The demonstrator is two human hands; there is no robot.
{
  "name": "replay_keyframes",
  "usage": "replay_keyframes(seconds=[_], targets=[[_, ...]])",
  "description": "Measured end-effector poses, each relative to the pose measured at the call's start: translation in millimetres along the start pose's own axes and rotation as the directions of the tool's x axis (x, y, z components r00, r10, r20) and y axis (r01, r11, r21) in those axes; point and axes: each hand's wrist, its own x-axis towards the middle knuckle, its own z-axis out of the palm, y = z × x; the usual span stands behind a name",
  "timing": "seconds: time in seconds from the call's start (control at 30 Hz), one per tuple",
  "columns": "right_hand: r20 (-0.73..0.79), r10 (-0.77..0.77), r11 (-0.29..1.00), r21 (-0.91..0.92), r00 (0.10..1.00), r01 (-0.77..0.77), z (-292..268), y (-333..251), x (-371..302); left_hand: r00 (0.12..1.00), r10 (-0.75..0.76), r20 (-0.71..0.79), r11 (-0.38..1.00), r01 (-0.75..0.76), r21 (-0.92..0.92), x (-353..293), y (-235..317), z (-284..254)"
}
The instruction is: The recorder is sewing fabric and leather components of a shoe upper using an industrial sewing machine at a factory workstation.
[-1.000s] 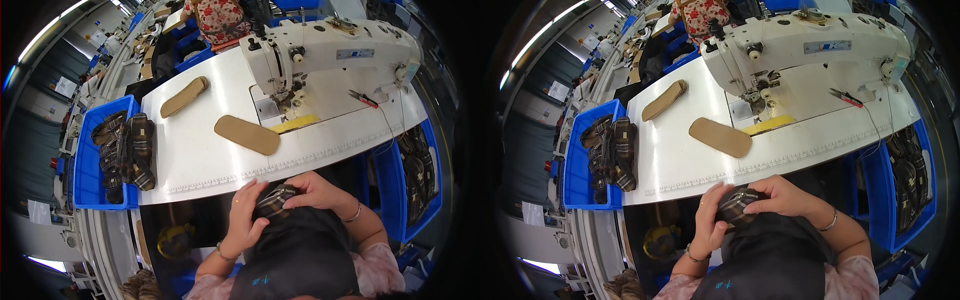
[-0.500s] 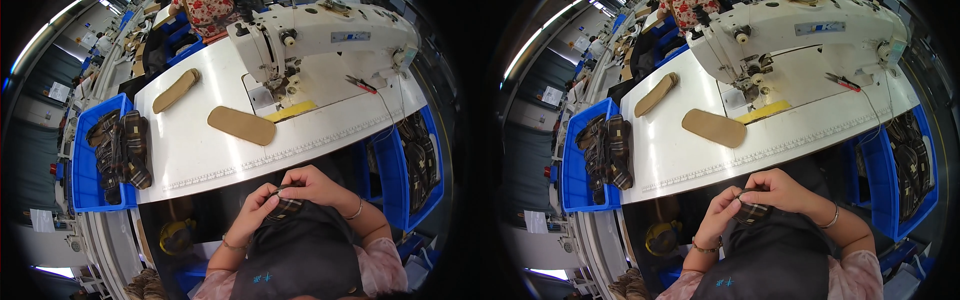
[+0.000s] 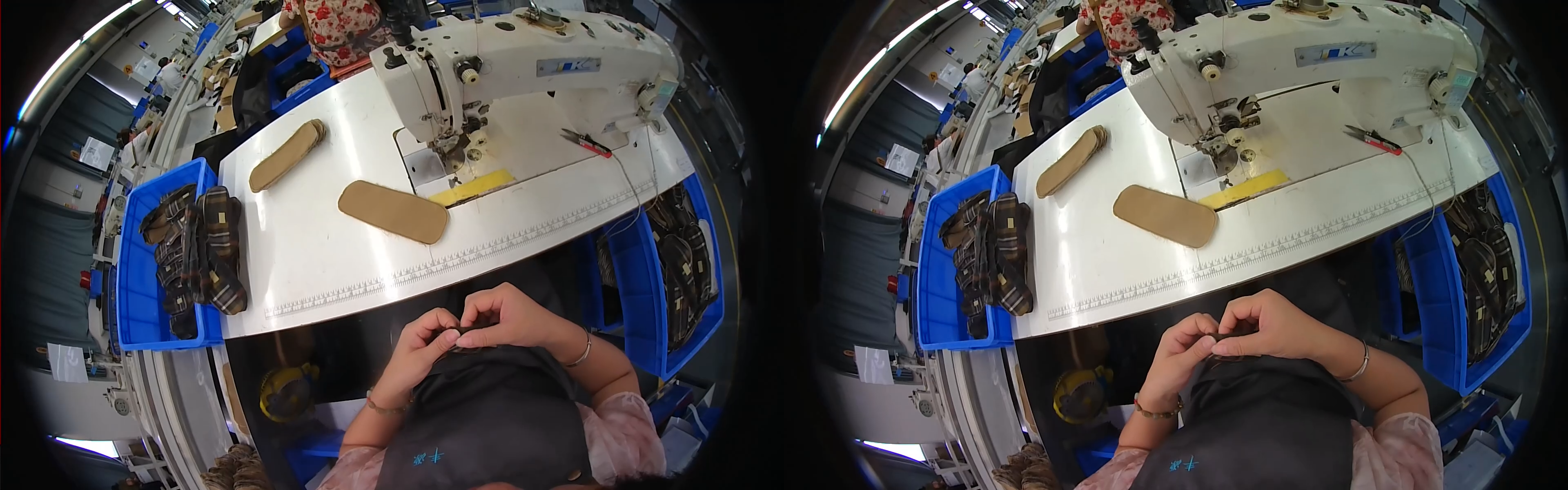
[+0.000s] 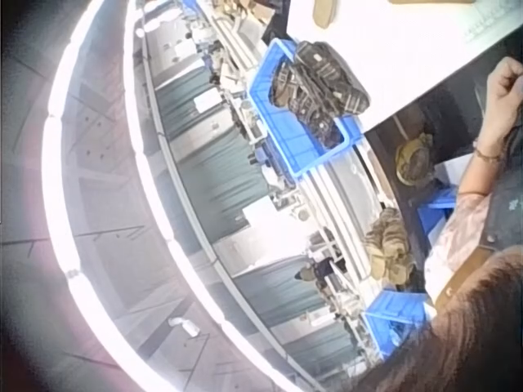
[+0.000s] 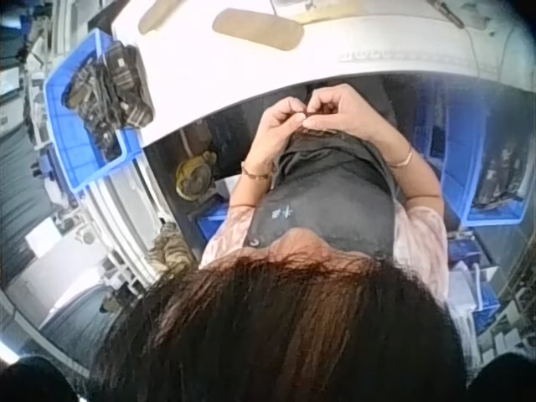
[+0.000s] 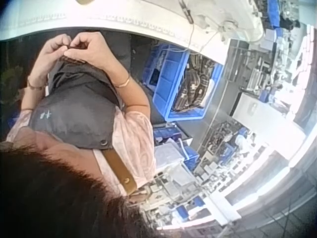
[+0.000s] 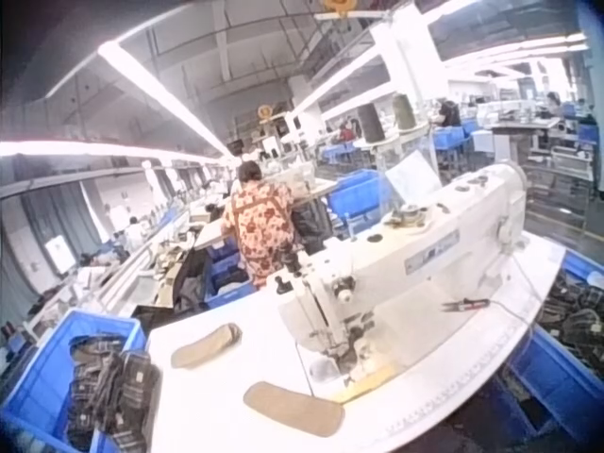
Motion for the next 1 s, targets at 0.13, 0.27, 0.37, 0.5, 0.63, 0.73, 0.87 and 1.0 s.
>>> replay_keyframes(seconds=[0.13,0.27,0.37,0.5,0.63,0.73,0.87,1.0], targets=[[-0.001,0.058,0.987,0.152,0.998,-0.057,-1,10,-1,0.992,0.107,-0.074,0.989,-0.098,0.108,-3,5,8],[0.007,-0.002,0.994,0.112,1.0,0.001,-7,10,-3,0.981,0.14,-0.138,0.989,-0.13,0.073,-6,10,8],[-0.022,0.046,0.987,0.155,0.999,-0.043,-7,7,0,0.958,0.16,-0.239,0.97,-0.107,0.22,-6,4,11],[-0.184,0.006,0.993,0.119,0.983,0.016,2,17,5,0.947,0.19,-0.258,0.919,-0.079,0.387,-5,-13,12],[-0.125,-0.206,0.924,-0.352,0.971,0.15,5,5,16,0.813,0.371,-0.448,0.899,-0.196,0.391,-2,-8,19],[0.068,-0.473,0.494,-0.805,0.878,0.328,-9,-14,36,0.72,0.61,-0.33,0.579,-0.121,0.806,0,35,3],[0.376,-0.635,-0.276,-0.926,0.674,0.257,-33,-24,72,0.836,0.488,-0.25,0.484,-0.021,0.875,19,99,-10],[0.623,-0.462,-0.504,-0.77,0.632,0.392,-78,-9,105,0.954,0.265,-0.139,0.53,-0.023,0.848,74,134,-24]])
